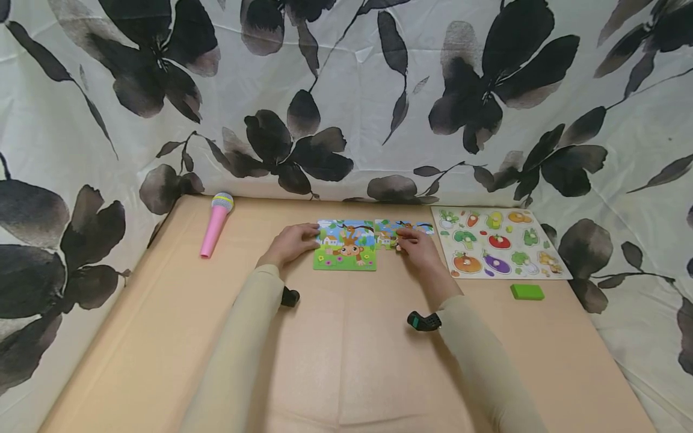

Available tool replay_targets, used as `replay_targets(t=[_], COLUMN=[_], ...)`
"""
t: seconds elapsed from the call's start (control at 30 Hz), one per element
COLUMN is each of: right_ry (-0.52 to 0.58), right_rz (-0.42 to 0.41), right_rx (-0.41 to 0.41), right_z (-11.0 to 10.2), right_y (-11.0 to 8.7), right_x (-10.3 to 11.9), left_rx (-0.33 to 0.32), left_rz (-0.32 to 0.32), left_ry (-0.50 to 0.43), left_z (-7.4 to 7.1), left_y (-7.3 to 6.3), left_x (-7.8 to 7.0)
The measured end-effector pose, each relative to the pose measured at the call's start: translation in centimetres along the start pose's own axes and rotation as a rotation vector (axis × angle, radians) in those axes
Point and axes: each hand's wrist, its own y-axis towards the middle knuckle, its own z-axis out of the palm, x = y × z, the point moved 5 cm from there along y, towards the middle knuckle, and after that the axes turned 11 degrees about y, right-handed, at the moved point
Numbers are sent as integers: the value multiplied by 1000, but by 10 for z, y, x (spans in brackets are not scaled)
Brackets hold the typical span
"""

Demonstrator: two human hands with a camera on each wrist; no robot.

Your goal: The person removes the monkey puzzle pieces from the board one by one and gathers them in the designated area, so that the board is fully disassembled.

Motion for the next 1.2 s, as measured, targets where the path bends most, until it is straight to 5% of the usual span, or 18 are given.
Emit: replay_targets(t=[0.2,0.4,1.2], right_ry=[-146,-260,-398], right_rz=[-39,-136,-213], right_rx=[-3,-10,-69], right_z=[-22,-22,-16], right_y=[-5,-6,-8], right_x=[-5,-4,1], left_rx=[-3,-8,-1], left_rz=[5,10,2], left_ry=[-4,-1,15], left_z=[-1,-1,-2], left_y=[0,-1,-2], left_x=[-2,-2,-3])
